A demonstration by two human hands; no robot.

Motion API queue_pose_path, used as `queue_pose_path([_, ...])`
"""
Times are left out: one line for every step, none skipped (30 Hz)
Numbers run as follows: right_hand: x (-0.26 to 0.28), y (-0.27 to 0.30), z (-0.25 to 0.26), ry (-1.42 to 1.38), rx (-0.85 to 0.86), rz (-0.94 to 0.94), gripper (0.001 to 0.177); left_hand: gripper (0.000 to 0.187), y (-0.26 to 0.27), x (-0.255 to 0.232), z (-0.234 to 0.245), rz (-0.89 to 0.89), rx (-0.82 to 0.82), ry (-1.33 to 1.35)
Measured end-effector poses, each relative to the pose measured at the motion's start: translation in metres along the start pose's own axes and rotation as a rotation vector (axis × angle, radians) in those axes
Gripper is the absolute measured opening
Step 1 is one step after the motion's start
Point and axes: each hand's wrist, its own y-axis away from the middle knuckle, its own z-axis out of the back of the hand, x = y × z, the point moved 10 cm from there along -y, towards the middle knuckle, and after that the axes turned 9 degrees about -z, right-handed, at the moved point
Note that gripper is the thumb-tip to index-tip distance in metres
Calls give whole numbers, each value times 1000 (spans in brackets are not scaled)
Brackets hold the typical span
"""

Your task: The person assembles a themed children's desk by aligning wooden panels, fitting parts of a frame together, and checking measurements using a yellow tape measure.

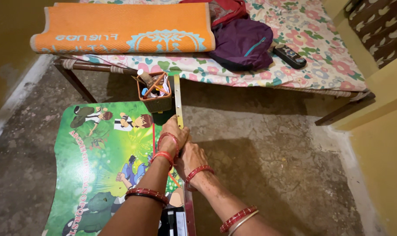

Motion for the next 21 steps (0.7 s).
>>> queue_pose_path([0, -1, 1, -17, -13, 8, 33, 42, -1, -1, 1, -7, -6, -3])
queue_pose_path([0, -2, 2, -34, -27, 16, 32, 41, -3, -1, 1, -3, -4, -4])
queue_pose_path([-1, -1, 3, -49, -39, 20, 32, 40, -2, 0, 0, 3, 0, -4])
queue_pose_path([-2, -1, 3, -54, -38, 23, 30, 40, -2, 0, -1, 9, 4, -4])
queue_pose_path([-2, -3, 2, -58, -37, 27, 28, 41, -2, 0, -3, 10, 7, -1])
queue_pose_path([-2, -3, 2, -62, -36, 32, 27, 42, -3, 0, -4, 11, 10, 1])
queue_pose_path([-3, -3, 3, -75, -42, 27, 27, 43, -4, 1, -4, 12, 11, 3])
queue_pose_path([-5, -2, 4, -87, -47, 22, 28, 42, -4, 1, -4, 12, 9, 9])
queue_pose_path([-7, -2, 4, -100, -53, 17, 28, 42, -4, 1, -6, 11, 7, 15])
queue_pose_path([-7, -3, 4, -82, -57, 15, 27, 41, -4, 1, -7, 10, 4, 22])
queue_pose_path([-8, -4, 4, -64, -60, 11, 27, 41, -4, 0, -8, -2, 3, 28])
queue_pose_path([-9, -4, 4, -46, -63, 8, 28, 41, -3, -1, -9, -15, 1, 35])
queue_pose_path([-10, -4, 4, -54, -54, -2, 27, 41, -4, -2, -10, -30, 0, 41])
queue_pose_path([-12, -3, 3, -63, -44, -12, 26, 41, -4, -1, -11, -25, 5, 40])
queue_pose_path([-14, -2, 4, -69, -37, -23, 25, 42, -5, -2, -13, -22, 12, 41])
queue_pose_path([-15, -2, 6, -63, -40, -18, 26, 42, -5, -2, -15, -19, 18, 43])
queue_pose_path([-15, -2, 7, -59, -42, -13, 26, 42, -6, -4, -17, -26, 16, 40])
queue_pose_path([-16, -2, 7, -54, -43, -9, 26, 42, -6, -6, -19, -33, 14, 38])
queue_pose_path([-17, -1, 8, -42, -56, -15, 26, 42, -5, -9, -20, -39, 12, 34])
queue_pose_path([-18, 0, 10, -30, -68, -20, 26, 41, -3, -10, -21, -34, 23, 33])
queue_pose_path([-19, -1, 13, -17, -84, -26, 26, 41, -2, -12, -23, -31, 34, 34])
